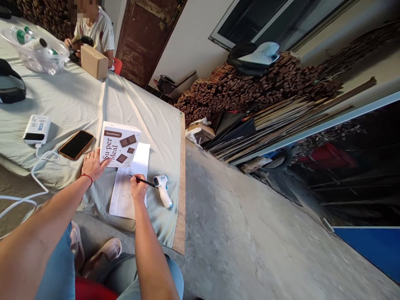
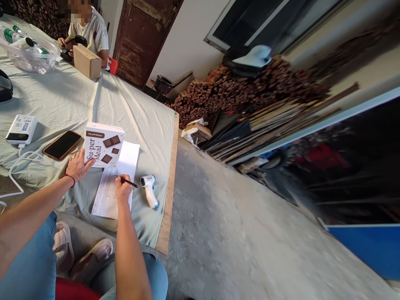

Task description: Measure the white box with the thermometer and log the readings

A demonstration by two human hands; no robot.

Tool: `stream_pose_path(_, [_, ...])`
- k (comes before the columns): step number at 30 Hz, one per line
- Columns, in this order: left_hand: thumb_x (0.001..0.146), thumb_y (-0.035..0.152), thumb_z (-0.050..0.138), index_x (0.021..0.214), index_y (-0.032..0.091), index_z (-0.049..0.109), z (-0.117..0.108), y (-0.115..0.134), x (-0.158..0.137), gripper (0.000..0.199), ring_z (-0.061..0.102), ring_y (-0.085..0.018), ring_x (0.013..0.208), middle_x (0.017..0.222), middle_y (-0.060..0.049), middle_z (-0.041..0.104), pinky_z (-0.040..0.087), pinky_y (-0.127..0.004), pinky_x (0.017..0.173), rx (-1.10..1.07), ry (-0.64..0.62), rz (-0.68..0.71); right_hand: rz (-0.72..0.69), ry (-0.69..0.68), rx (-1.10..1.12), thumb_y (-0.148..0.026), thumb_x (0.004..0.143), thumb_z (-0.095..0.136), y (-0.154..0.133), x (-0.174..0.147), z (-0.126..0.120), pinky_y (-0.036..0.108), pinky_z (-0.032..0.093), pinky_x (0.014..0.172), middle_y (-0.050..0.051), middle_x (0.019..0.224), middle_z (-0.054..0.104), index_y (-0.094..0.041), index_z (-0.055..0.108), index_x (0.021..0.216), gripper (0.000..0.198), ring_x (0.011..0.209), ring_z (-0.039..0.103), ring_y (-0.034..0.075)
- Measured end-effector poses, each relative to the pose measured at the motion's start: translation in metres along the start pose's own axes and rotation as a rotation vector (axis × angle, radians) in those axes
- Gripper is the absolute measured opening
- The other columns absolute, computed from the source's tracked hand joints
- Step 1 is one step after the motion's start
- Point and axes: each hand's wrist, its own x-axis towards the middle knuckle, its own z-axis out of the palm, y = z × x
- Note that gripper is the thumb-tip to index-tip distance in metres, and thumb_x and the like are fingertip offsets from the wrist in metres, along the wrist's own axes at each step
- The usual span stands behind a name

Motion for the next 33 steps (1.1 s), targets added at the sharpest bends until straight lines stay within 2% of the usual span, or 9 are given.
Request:
stream_pose_path(9, [0.092,0.060,0.042,0.134,0.010,0.047,0.001,0.000,0.001,0.065,0.050,-0.033,0.122,0.127,-0.019,0.056,0.035,-0.044,0.106,0.007,0.004,0.007,0.063,0.079,0.019,-0.053,0.067,0.045,-0.013,-0.002,0.000,0.026,0.048,0.067,0.008,0.070,0.060,-0.013,0.058,0.074,0.043,0.065,0.053,0.013])
stream_pose_path(24, [0.093,0.055,0.046,0.147,0.004,0.037,0.004,-0.007,0.002,0.075,0.046,-0.033,0.128,0.137,-0.020,0.051,0.031,-0.045,0.111,0.041,-0.018,-0.014,-0.017,0.084,0.029,-0.048,0.072,0.045,-0.010,-0.004,0.005,0.024,0.046,0.060,0.005,0.063,0.056,-0.014,0.054,0.071,0.035,0.059,0.049,0.012])
stream_pose_path(33, [0.093,0.062,0.041,0.140,0.008,0.043,0.002,-0.004,0.002,0.071,0.049,-0.033,0.124,0.132,-0.017,0.056,0.036,-0.046,0.105,0.033,0.002,0.021,0.062,0.183,0.006,-0.051,0.070,0.044,-0.015,-0.005,-0.001,0.024,0.046,0.063,0.009,0.070,0.061,-0.013,0.058,0.072,0.040,0.063,0.053,0.013])
